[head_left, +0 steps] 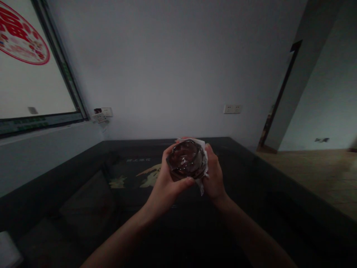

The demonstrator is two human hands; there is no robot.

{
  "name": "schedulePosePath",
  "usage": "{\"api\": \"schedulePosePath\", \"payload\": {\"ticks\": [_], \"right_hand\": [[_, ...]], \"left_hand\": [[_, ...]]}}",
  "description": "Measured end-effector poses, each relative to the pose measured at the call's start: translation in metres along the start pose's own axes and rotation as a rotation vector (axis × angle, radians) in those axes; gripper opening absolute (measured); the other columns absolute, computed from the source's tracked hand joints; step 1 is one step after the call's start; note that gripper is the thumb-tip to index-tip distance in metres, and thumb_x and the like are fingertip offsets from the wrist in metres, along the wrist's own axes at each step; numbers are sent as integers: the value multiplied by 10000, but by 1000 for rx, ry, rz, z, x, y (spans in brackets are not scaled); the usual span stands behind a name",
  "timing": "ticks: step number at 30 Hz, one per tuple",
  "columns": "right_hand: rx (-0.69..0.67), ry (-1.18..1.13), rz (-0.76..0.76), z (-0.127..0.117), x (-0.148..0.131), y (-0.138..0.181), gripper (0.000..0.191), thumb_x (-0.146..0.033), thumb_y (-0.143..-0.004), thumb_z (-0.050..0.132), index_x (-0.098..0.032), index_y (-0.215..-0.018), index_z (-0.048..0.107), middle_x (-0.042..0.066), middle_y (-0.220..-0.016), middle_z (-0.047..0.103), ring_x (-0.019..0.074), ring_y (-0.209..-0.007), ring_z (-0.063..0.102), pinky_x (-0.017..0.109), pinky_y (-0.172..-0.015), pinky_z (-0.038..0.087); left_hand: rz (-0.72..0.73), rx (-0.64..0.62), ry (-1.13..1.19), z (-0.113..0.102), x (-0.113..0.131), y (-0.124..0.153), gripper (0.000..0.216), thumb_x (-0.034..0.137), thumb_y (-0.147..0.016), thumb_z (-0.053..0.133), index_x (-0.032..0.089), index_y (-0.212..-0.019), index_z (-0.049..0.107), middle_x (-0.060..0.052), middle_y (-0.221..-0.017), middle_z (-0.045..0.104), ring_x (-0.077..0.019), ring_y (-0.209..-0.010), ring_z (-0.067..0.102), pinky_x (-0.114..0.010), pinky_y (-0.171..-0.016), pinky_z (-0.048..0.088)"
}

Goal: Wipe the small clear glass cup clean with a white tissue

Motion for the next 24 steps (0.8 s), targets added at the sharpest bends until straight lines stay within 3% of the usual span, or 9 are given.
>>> {"api": "schedulePosePath", "payload": {"ticks": [4, 6, 12, 18, 21, 24], "right_hand": [[39, 247, -274, 3, -20, 11, 372, -397, -937, 413, -265, -1272, 505, 69, -1347, 536, 237, -1258, 493, 495, -1088, 368], [31, 274, -326, 4, -23, 12, 383, -398, -934, 416, -261, -1283, 494, 73, -1368, 515, 243, -1292, 457, 504, -1103, 345], [-33, 22, 2, -1, -13, -1, 365, -391, -969, 299, -231, -1149, 573, 70, -1143, 673, 206, -1068, 635, 437, -925, 528], [19, 290, -188, 1, -19, 6, 384, -417, -924, 442, -242, -1259, 511, 84, -1331, 545, 225, -1222, 518, 485, -1071, 391], [-11, 140, -75, 0, -10, 1, 396, -447, -929, 412, -241, -1252, 513, 82, -1298, 580, 222, -1169, 566, 482, -1030, 438], [-51, -62, 105, -1, 0, -6, 385, -471, -945, 339, -242, -1117, 596, 56, -1150, 675, 210, -1062, 636, 464, -975, 492]], "left_hand": [[39, 27, -55, -1, 2, -1, 709, 398, -677, 773, 228, -1224, 354, -120, -1239, 579, -273, -1136, 580, -414, -957, 487], [43, 33, -70, 0, 3, -1, 695, 382, -682, 771, 232, -1217, 354, -114, -1238, 578, -265, -1128, 584, -410, -948, 493], [69, 34, -71, 1, 3, -1, 789, 362, -600, 832, 223, -1206, 348, -126, -1260, 551, -272, -1182, 545, -418, -1005, 453], [35, 52, -85, -5, -3, -5, 733, 412, -635, 801, 213, -1184, 357, -131, -1217, 572, -273, -1114, 587, -417, -952, 492], [54, 82, -94, -5, -4, -5, 793, 382, -598, 831, 220, -1197, 339, -125, -1231, 559, -270, -1143, 568, -415, -985, 468], [71, 72, -99, -2, -4, -3, 832, 381, -578, 842, 228, -1213, 327, -128, -1276, 527, -277, -1205, 521, -426, -1038, 422]]}}
Point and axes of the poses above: each hand's wrist, its own y-axis away from the middle knuckle, its own z-axis out of the palm, x = y × z, the point moved 4 cm from there along -y, towards the middle knuckle
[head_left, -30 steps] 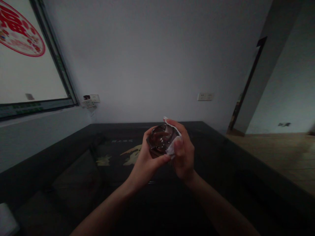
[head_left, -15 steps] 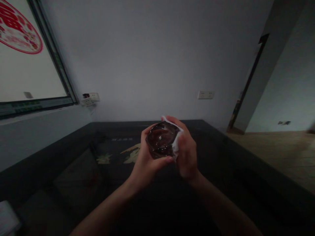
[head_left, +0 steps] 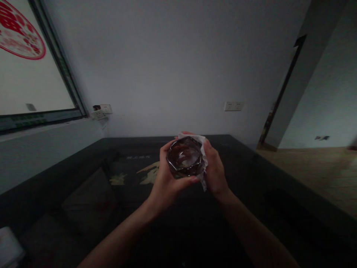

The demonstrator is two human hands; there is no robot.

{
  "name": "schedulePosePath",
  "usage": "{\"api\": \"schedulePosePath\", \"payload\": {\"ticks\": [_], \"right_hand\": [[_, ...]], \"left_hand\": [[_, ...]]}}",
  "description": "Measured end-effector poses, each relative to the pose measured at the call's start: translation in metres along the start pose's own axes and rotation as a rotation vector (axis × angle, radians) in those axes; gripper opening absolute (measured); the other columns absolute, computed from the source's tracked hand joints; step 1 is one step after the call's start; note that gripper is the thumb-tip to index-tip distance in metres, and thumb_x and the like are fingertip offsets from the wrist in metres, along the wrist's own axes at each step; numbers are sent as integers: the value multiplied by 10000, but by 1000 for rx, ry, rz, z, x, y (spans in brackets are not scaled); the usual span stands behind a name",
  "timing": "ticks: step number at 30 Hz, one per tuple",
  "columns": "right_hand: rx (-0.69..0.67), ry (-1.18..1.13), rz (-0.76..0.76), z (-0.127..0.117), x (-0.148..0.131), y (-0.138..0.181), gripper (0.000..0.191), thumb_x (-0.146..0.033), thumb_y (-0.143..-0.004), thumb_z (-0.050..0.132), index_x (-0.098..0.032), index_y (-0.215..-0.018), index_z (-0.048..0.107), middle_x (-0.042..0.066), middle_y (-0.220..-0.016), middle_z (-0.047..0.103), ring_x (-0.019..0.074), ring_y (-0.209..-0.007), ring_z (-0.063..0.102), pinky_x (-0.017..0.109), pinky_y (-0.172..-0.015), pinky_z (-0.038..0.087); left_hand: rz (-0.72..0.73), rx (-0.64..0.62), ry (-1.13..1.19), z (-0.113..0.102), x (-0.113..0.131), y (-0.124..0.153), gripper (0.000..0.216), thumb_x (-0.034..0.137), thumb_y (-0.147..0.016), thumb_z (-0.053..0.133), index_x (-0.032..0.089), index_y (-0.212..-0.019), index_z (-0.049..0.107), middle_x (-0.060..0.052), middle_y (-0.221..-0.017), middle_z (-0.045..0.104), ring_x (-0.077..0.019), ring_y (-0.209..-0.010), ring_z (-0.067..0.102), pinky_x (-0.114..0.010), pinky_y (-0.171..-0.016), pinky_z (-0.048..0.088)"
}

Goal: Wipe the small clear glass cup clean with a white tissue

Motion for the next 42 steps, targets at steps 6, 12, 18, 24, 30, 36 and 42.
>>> {"api": "schedulePosePath", "payload": {"ticks": [6, 12, 18, 24, 30, 36, 42], "right_hand": [[97, 137, -134, 1, -3, 7, 353, -464, -940, 364, -264, -1120, 592, 46, -1210, 641, 208, -1119, 601, 459, -1007, 463], [64, 151, -142, 2, -11, 9, 369, -472, -921, 417, -261, -1187, 564, 63, -1255, 616, 214, -1136, 591, 447, -989, 475], [-15, -11, 90, -3, -2, -4, 417, -513, -933, 333, -252, -1008, 649, 33, -1028, 724, 209, -1017, 661, 418, -871, 550], [107, 323, -247, 2, -14, 13, 381, -463, -909, 450, -273, -1226, 545, 65, -1302, 578, 223, -1196, 543, 471, -1044, 422], [8, 18, 28, 0, 2, -1, 399, -484, -945, 326, -276, -1146, 601, 41, -1142, 686, 210, -1064, 642, 453, -912, 533], [38, 139, -55, 0, -6, 3, 407, -497, -937, 357, -256, -1173, 584, 55, -1234, 639, 221, -1149, 592, 471, -984, 483], [42, 249, -192, 4, -11, 10, 431, -490, -921, 420, -274, -1285, 502, 67, -1355, 542, 224, -1256, 502, 484, -1067, 399]], "left_hand": [[-26, -15, -9, -1, -1, 0, 780, 444, -623, 804, 225, -1209, 338, -139, -1245, 552, -304, -1171, 545, -464, -993, 453], [24, 0, -42, -2, 0, -1, 808, 426, -596, 826, 230, -1205, 331, -135, -1257, 537, -291, -1180, 537, -450, -1013, 441], [-30, -56, -20, 3, -7, 0, 837, 404, -587, 833, 230, -1231, 328, -138, -1285, 516, -297, -1196, 521, -484, -1047, 399], [-71, -32, 6, -1, -3, -1, 719, 430, -653, 784, 220, -1189, 355, -131, -1202, 580, -290, -1115, 580, -448, -955, 484], [-56, -26, 14, -1, -4, 0, 825, 371, -580, 841, 237, -1215, 331, -129, -1269, 531, -285, -1157, 556, -450, -989, 462], [-72, -50, 28, -2, -6, -1, 767, 429, -626, 804, 221, -1207, 349, -141, -1235, 563, -294, -1135, 575, -449, -962, 481], [-24, -4, -18, -5, 0, -1, 750, 384, -629, 811, 235, -1200, 349, -120, -1224, 564, -279, -1130, 575, -433, -961, 486]]}}
Point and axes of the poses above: each hand's wrist, its own y-axis away from the middle knuckle, its own z-axis out of the palm, x = y × z, the point moved 4 cm from there along -y, towards the middle knuckle
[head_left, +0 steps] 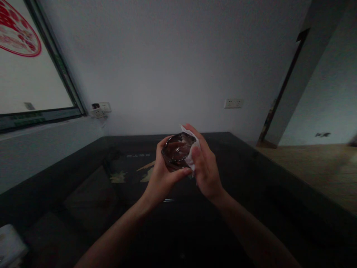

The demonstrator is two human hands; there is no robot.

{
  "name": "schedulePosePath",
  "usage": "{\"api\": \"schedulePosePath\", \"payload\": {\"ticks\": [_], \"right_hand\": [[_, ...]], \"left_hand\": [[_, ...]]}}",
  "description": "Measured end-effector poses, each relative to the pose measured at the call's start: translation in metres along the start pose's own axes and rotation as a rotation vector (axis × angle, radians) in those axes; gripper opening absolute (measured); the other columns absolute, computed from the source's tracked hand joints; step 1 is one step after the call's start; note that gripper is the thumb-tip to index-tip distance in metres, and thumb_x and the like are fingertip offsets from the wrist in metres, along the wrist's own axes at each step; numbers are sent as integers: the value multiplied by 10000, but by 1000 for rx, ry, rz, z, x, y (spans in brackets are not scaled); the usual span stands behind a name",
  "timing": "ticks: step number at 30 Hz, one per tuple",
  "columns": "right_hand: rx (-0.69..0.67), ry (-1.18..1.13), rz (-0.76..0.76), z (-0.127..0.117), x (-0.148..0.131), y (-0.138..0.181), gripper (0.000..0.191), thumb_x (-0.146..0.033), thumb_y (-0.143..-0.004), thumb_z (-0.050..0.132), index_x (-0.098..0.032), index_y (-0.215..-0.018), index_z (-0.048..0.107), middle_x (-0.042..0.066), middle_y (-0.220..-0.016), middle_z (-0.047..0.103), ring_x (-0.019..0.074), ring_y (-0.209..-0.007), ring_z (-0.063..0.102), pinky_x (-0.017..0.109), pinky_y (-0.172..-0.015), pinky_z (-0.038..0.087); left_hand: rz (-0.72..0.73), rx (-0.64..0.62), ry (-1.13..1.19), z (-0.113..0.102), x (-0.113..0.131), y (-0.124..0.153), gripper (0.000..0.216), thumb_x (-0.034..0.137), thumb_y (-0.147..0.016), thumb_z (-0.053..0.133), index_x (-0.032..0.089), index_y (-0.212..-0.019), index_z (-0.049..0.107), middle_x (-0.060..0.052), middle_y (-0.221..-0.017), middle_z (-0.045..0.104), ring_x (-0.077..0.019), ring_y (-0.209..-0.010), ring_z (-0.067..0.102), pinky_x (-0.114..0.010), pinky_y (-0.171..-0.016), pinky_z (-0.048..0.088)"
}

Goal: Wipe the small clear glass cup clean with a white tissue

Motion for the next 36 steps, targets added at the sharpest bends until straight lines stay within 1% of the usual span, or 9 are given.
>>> {"api": "schedulePosePath", "payload": {"ticks": [4, 6, 12, 14, 21, 23, 26, 29, 36], "right_hand": [[-99, -243, 242, 1, 14, -10, 439, -521, -946, 290, -288, -1145, 605, 27, -1115, 699, 213, -1098, 629, 437, -903, 544], [-117, -262, 277, 1, 14, -11, 454, -519, -950, 265, -289, -1094, 629, 15, -1072, 715, 207, -1067, 645, 421, -878, 557], [24, 79, -58, -4, -11, 2, 419, -470, -917, 426, -268, -1274, 511, 61, -1360, 538, 238, -1243, 510, 505, -1059, 401], [25, 103, -104, -4, -14, 3, 430, -459, -908, 451, -260, -1285, 505, 70, -1379, 516, 243, -1263, 488, 512, -1080, 370], [-109, -269, 233, -2, 3, -11, 427, -470, -954, 282, -271, -1059, 644, 21, -1095, 704, 213, -1086, 632, 444, -911, 532], [-68, -237, 195, -3, 0, -9, 403, -454, -953, 300, -266, -1055, 642, 20, -1145, 683, 210, -1114, 614, 442, -939, 514], [10, -15, 11, -4, -12, 0, 354, -424, -934, 393, -268, -1200, 567, 41, -1295, 591, 216, -1200, 547, 457, -1033, 437], [30, 119, -105, -2, -18, 6, 415, -428, -912, 445, -267, -1291, 495, 65, -1371, 517, 231, -1249, 496, 475, -1073, 388], [-47, -211, 226, -3, 1, -8, 406, -459, -955, 305, -252, -1116, 614, 48, -1052, 709, 214, -1023, 651, 427, -864, 552]], "left_hand": [[34, -28, 9, 4, 0, 1, 867, 364, -565, 853, 255, -1241, 320, -117, -1260, 531, -286, -1153, 556, -452, -991, 460], [39, -43, 6, 5, 0, 1, 876, 376, -556, 855, 255, -1245, 328, -118, -1266, 527, -293, -1172, 540, -462, -1014, 439], [8, -61, 32, 3, 2, 0, 728, 427, -636, 796, 240, -1194, 367, -111, -1211, 572, -276, -1122, 574, -431, -956, 485], [22, -52, 28, 3, 4, 0, 738, 420, -623, 805, 237, -1191, 370, -105, -1199, 578, -273, -1119, 576, -424, -956, 485], [2, -113, 69, 9, 2, 2, 853, 475, -568, 829, 248, -1236, 350, -120, -1244, 560, -296, -1164, 551, -449, -988, 461], [-3, -116, 81, 9, 3, 3, 841, 505, -576, 815, 241, -1231, 359, -128, -1264, 551, -300, -1171, 547, -446, -990, 460], [1, -86, 57, 5, 6, 2, 768, 466, -622, 802, 235, -1211, 367, -124, -1261, 558, -286, -1157, 559, -428, -971, 475], [22, -64, 16, 2, 7, 1, 733, 398, -638, 806, 239, -1203, 367, -103, -1229, 579, -269, -1147, 568, -414, -965, 481], [18, -85, 60, 8, 2, 3, 842, 434, -582, 835, 246, -1237, 341, -112, -1265, 552, -280, -1177, 549, -434, -993, 468]]}}
Point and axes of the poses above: each hand's wrist, its own y-axis away from the middle knuckle, its own z-axis out of the palm, x = y × z, the point moved 4 cm from there along -y, towards the middle knuckle
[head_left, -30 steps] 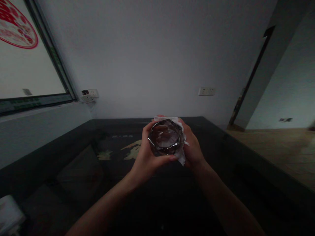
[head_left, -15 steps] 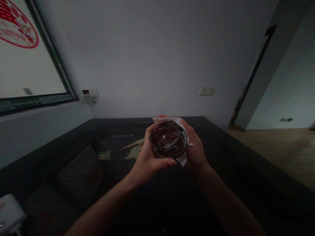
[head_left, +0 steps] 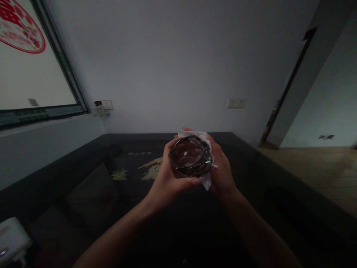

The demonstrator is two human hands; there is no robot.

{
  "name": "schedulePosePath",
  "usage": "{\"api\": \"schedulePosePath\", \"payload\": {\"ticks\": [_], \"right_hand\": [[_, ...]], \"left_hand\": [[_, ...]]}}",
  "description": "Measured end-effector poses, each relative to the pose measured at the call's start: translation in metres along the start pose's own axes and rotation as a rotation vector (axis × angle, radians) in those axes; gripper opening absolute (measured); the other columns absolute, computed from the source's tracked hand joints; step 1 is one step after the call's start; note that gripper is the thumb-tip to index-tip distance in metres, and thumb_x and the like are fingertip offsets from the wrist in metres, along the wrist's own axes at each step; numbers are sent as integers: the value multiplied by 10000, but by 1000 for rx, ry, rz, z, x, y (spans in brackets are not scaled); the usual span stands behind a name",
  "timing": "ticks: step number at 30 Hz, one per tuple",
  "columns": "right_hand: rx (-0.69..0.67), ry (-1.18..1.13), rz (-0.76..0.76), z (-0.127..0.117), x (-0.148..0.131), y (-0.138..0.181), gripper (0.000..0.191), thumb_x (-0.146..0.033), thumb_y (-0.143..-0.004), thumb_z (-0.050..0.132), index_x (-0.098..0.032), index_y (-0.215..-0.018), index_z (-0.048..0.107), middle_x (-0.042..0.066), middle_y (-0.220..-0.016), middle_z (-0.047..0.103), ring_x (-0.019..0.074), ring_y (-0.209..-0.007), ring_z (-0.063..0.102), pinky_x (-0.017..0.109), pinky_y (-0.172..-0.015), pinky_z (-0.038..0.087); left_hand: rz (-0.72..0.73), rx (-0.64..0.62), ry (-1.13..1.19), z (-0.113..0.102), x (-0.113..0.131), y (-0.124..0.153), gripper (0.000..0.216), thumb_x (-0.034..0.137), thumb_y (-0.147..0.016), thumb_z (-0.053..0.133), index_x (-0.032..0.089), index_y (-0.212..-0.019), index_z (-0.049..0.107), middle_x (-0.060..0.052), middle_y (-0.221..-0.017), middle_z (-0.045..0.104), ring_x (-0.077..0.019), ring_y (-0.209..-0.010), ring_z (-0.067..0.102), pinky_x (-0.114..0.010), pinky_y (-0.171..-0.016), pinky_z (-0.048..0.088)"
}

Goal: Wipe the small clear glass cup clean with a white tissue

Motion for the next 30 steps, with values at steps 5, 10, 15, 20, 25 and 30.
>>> {"api": "schedulePosePath", "payload": {"ticks": [5, 10, 15, 20, 25, 30], "right_hand": [[101, 187, -251, 3, -8, 14, 353, -425, -931, 414, -261, -1213, 550, 62, -1268, 592, 225, -1154, 571, 470, -1015, 453], [71, 178, -265, 6, -8, 17, 400, -432, -920, 438, -251, -1270, 505, 78, -1317, 559, 230, -1201, 540, 473, -1026, 446], [-6, -85, 4, 0, 5, 0, 392, -463, -950, 324, -250, -1096, 618, 49, -1088, 697, 205, -1005, 660, 429, -878, 550], [75, 111, -159, 1, -1, 9, 356, -445, -936, 392, -241, -1164, 576, 66, -1191, 642, 208, -1070, 619, 443, -962, 497], [87, 242, -298, 6, -7, 18, 404, -427, -923, 438, -245, -1281, 484, 85, -1343, 529, 230, -1223, 513, 479, -1057, 409], [6, -3, -51, 1, 6, 2, 354, -453, -950, 344, -248, -1088, 597, 54, -1102, 682, 205, -1045, 637, 416, -889, 545]], "left_hand": [[13, 25, -32, -1, 4, 0, 760, 424, -621, 814, 243, -1204, 361, -108, -1225, 578, -272, -1132, 581, -429, -957, 497], [57, 32, -50, -4, 6, -1, 760, 336, -620, 829, 249, -1215, 363, -92, -1223, 577, -258, -1139, 579, -409, -954, 501], [80, 19, -14, -2, -1, -1, 825, 363, -587, 847, 250, -1245, 362, -109, -1282, 542, -268, -1198, 538, -425, -1009, 462], [77, 31, -33, -3, 1, -2, 771, 413, -615, 823, 246, -1213, 366, -104, -1233, 573, -265, -1156, 569, -422, -975, 489], [81, 69, -83, -5, 2, -2, 747, 376, -635, 817, 252, -1208, 353, -97, -1227, 575, -262, -1152, 570, -432, -985, 479], [102, 86, -86, -3, -3, 0, 851, 388, -576, 849, 251, -1240, 334, -125, -1313, 504, -285, -1236, 502, -465, -1062, 403]]}}
Point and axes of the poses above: each hand's wrist, its own y-axis away from the middle knuckle, its own z-axis out of the palm, x = y × z, the point moved 4 cm from there along -y, towards the middle knuckle
